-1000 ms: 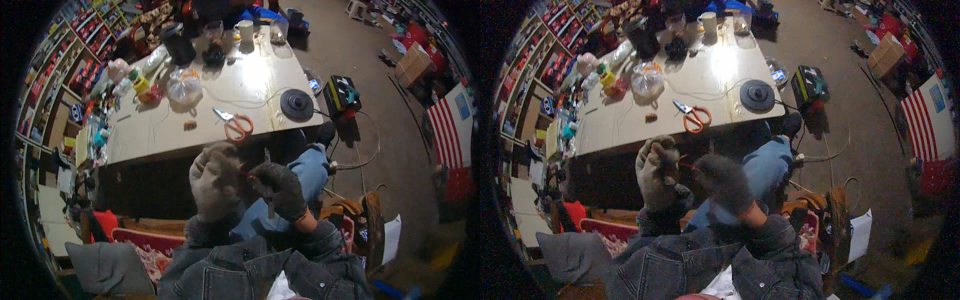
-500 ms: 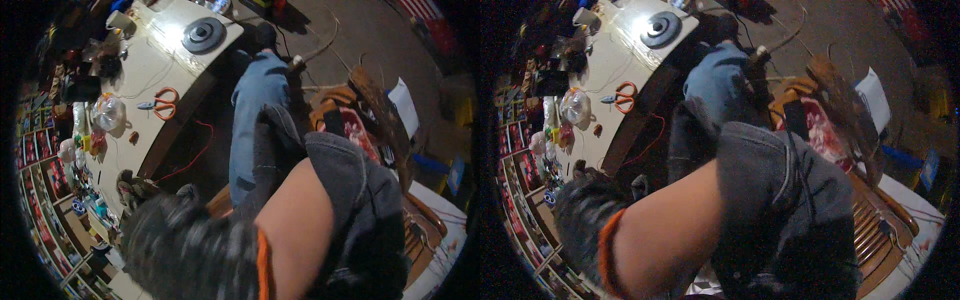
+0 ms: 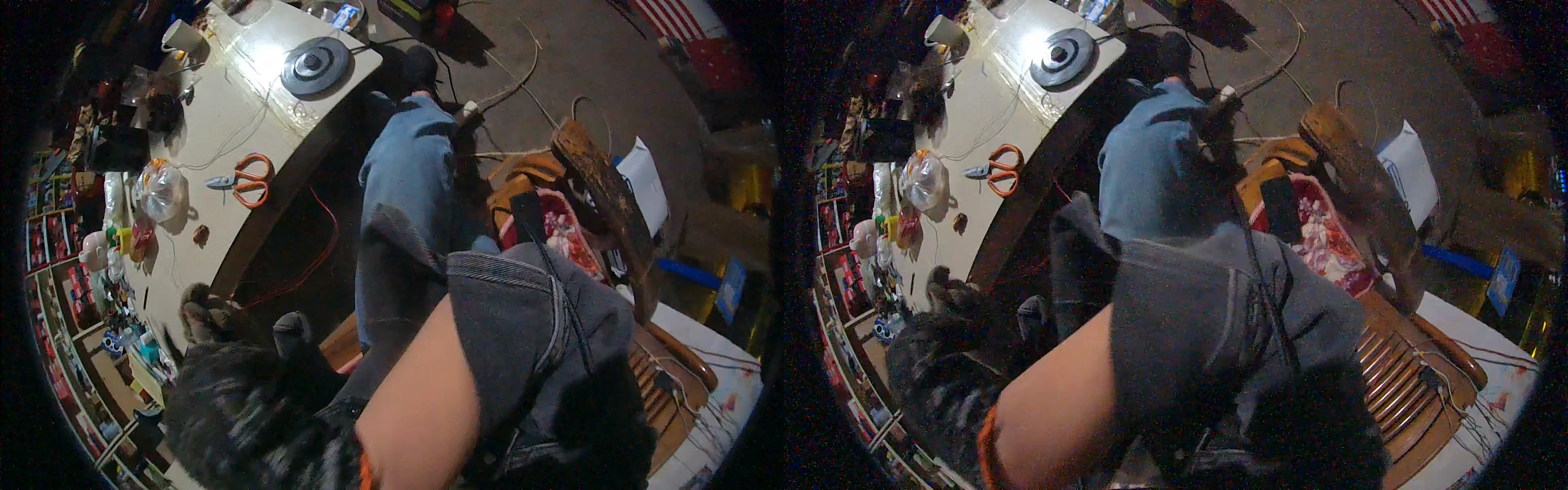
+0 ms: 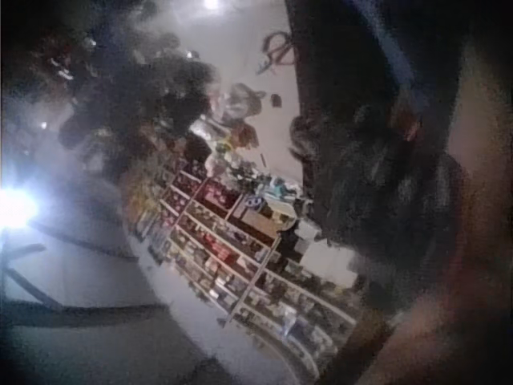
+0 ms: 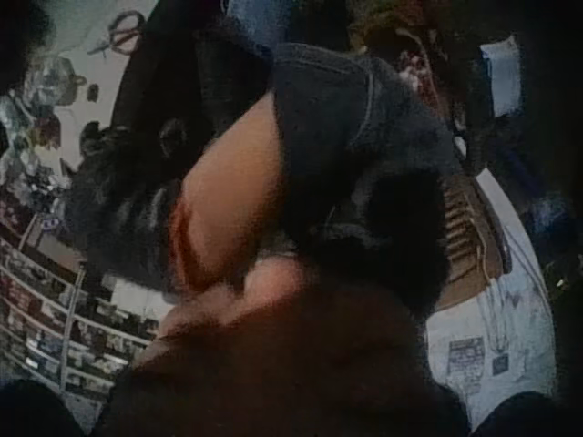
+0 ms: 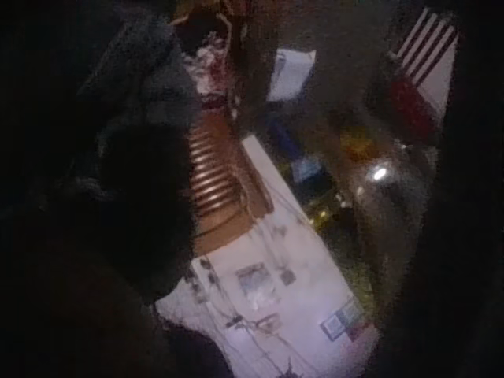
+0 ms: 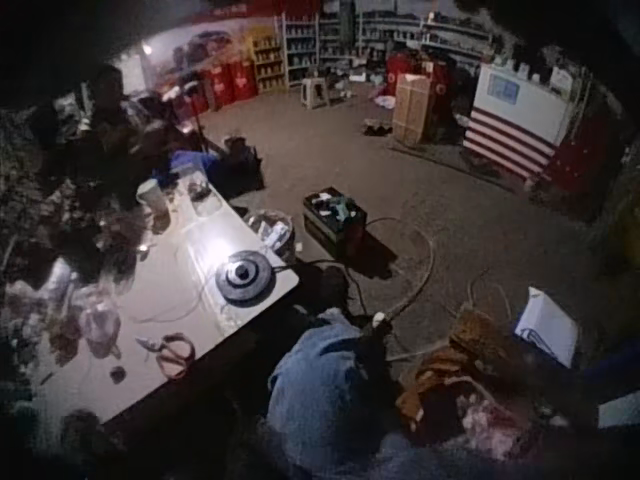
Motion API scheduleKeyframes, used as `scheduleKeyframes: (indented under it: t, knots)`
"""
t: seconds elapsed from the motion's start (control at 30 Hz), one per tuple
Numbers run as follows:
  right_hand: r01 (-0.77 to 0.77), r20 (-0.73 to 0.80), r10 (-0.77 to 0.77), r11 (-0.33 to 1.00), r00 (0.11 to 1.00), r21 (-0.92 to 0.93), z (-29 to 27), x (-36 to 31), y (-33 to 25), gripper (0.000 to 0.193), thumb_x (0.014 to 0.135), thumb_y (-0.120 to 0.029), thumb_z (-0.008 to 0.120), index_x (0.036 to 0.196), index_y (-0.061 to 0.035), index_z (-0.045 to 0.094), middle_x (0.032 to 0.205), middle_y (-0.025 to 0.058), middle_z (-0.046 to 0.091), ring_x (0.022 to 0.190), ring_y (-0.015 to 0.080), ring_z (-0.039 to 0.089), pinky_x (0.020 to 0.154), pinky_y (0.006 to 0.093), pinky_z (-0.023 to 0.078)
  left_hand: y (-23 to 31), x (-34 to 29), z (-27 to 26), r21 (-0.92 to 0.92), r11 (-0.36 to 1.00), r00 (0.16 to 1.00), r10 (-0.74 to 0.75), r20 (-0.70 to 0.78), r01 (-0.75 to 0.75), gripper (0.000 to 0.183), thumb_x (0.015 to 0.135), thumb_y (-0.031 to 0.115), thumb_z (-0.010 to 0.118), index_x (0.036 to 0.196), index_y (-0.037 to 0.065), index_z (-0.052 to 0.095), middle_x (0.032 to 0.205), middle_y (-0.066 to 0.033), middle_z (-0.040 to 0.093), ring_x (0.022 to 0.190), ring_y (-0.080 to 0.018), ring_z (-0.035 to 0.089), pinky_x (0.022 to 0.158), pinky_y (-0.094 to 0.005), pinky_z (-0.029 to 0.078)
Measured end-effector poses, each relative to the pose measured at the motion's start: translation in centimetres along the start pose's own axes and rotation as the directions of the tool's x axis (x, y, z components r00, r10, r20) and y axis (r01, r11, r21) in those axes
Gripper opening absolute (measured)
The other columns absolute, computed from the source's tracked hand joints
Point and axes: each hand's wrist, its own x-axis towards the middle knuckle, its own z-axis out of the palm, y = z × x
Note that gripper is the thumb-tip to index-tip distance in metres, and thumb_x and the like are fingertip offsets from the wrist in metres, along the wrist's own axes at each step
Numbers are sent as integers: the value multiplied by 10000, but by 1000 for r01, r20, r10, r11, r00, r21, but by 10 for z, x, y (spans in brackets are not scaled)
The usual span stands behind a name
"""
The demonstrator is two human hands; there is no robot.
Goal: The person holds a small wire assembly and repeatedly twists and adjusts the wires with gloved hands. They occasionally use pliers to grip and bend the wires. The work is performed at a cluttered table with tools and parts visible.
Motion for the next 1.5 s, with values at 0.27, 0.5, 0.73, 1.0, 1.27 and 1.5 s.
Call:
scheduleKeyframes:
  t: [0.27, 0.5, 0.73, 1.0, 1.27, 1.5]
  knots:
    - [112, -544, 110, 927, 832, 359, 34, 1, 38, 294, 889, -203, 698, 1139, -54, 662, 1044, 181, 685, 916, 355, 682, 829, 449, 557, 3, -2, 22, -116, 992, 992, -25, 124, 39, 327, 987, 276, 636, 1104, -25, 681, 856, -45, 662, 700, -83, 595, 631, -225, 472]
    - [312, -608, 274, 663, 745, 681, 79, 18, 47, 321, 932, -175, 668, 1208, -17, 629, 1094, 187, 682, 1008, 353, 674, 870, 425, 527, 16, 2, 49, -208, 977, 999, 47, 26, -41, 272, 993, 203, 604, 1094, -38, 679, 919, -47, 687, 751, -87, 594, 682, -247, 488]
    - [254, -536, 258, 667, 804, 701, 80, -5, 55, 313, 907, -158, 683, 1192, -37, 635, 1056, 169, 691, 968, 380, 675, 833, 433, 531, 21, -4, 60, -272, 961, 984, 8, 178, 41, 300, 992, 244, 613, 1087, -30, 688, 908, -48, 686, 719, -98, 603, 687, -231, 494]
    - [142, -539, 267, 788, 799, 599, 59, -10, 63, 352, 901, -194, 703, 1214, -47, 636, 1069, 172, 695, 924, 360, 695, 797, 427, 546, 17, 2, 56, -181, 980, 969, -41, 244, 87, 274, 1006, 178, 613, 1166, -34, 680, 979, -140, 730, 866, -172, 735, 773, -276, 601]
    - [393, -651, 525, 525, 548, 755, 73, -8, 66, 603, 1033, -522, 509, 1347, -8, 554, 1097, 120, 670, 914, 199, 657, 854, 325, 548, 13, 1, 54, 35, 998, 960, 44, 278, -56, 220, 976, 108, 636, 1094, -63, 709, 994, -191, 745, 849, -237, 753, 754, -322, 611]
    - [183, -485, 712, 461, 508, 868, 106, -71, 48, 677, 975, -595, 575, 1370, -46, 546, 1091, 133, 659, 865, 209, 640, 897, 430, 541, 25, -3, 50, 183, 969, 933, 95, 347, -166, 174, 916, 78, 683, 1039, -33, 735, 887, -178, 749, 790, -255, 751, 703, -331, 601]
